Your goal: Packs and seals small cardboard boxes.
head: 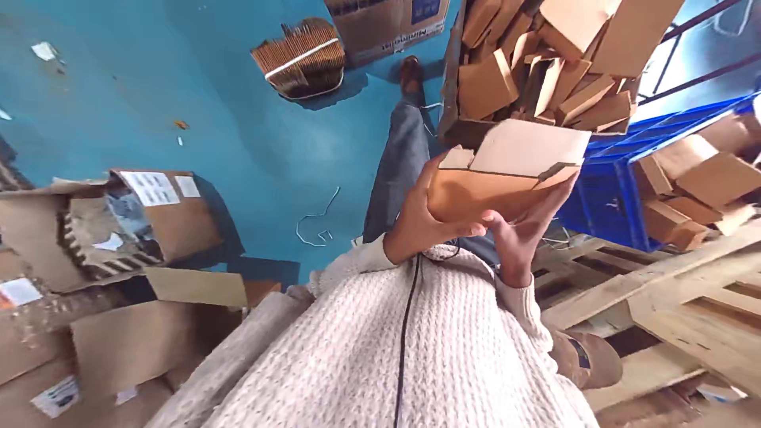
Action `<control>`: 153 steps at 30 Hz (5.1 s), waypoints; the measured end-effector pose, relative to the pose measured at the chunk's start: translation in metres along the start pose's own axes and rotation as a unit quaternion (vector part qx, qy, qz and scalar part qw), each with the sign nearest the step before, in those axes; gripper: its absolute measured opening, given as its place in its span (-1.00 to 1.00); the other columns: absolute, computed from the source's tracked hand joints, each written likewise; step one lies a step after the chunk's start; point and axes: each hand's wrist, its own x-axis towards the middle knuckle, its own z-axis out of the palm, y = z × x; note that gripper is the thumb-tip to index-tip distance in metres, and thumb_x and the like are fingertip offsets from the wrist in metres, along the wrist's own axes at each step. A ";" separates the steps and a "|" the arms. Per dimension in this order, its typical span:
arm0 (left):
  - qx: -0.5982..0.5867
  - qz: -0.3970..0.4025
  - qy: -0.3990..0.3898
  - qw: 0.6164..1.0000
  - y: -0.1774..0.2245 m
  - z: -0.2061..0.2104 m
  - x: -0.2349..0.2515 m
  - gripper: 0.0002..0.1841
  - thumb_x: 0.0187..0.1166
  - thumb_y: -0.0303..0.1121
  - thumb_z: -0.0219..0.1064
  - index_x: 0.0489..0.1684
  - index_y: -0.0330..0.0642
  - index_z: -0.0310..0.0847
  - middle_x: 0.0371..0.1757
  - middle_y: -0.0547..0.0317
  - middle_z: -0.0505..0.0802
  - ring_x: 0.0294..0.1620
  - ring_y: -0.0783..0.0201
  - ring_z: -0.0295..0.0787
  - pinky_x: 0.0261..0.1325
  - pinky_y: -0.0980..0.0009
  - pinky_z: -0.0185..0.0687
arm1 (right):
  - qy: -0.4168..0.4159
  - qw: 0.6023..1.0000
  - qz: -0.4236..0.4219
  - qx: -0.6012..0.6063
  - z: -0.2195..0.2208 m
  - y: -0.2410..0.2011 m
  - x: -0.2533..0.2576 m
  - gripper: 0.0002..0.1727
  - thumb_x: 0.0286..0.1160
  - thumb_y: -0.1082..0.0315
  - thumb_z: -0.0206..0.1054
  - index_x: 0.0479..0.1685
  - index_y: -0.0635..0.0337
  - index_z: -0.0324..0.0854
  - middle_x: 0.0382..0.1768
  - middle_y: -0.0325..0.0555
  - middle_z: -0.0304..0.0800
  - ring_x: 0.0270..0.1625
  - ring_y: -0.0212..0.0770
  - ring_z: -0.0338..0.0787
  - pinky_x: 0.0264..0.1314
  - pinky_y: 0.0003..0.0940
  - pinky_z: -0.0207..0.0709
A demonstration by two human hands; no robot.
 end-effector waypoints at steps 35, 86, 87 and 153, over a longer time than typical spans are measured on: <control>-0.074 0.140 -0.204 0.966 0.014 -0.019 0.015 0.15 0.41 0.37 0.33 0.89 -0.10 -0.25 0.81 0.34 0.24 0.74 0.47 0.20 0.78 0.36 0.21 | 0.019 0.992 -0.102 0.067 -0.003 -0.017 -0.006 -0.58 0.59 -0.02 0.38 0.28 -0.31 0.31 0.25 -0.58 0.49 0.39 -0.55 0.52 0.42 -0.48 0.50; -0.097 0.032 -0.119 0.988 -0.006 -0.010 -0.019 -0.75 0.75 -0.09 0.11 -0.16 -0.03 0.52 0.06 0.23 0.75 0.19 0.36 0.66 0.25 0.38 0.60 | -0.088 0.922 0.054 0.372 -0.012 -0.003 -0.035 -0.75 0.61 0.20 0.09 -0.34 -0.04 0.65 -0.10 -0.21 0.85 0.11 -0.19 0.81 0.24 -0.22 0.65; -0.092 0.037 -0.125 0.987 -0.004 -0.011 -0.021 -0.77 0.76 -0.13 0.12 -0.19 -0.05 0.53 0.09 0.16 0.79 0.21 0.28 0.72 0.30 0.29 0.64 | -0.086 0.928 0.044 0.360 -0.013 -0.004 -0.037 -0.74 0.61 0.22 0.09 -0.41 -0.06 0.63 -0.15 -0.25 0.84 0.07 -0.21 0.82 0.21 -0.21 0.67; 0.043 -0.014 -0.245 0.968 0.040 0.012 -0.037 -0.48 0.61 -0.30 0.10 0.44 -0.54 0.39 0.27 -0.08 0.69 0.34 0.30 0.62 0.40 0.35 0.61 | -0.417 0.905 0.060 -0.062 -0.102 -0.085 0.004 -0.49 0.70 0.30 0.19 0.64 0.02 0.50 0.46 -0.23 0.70 0.37 -0.39 0.73 0.40 -0.43 0.65</control>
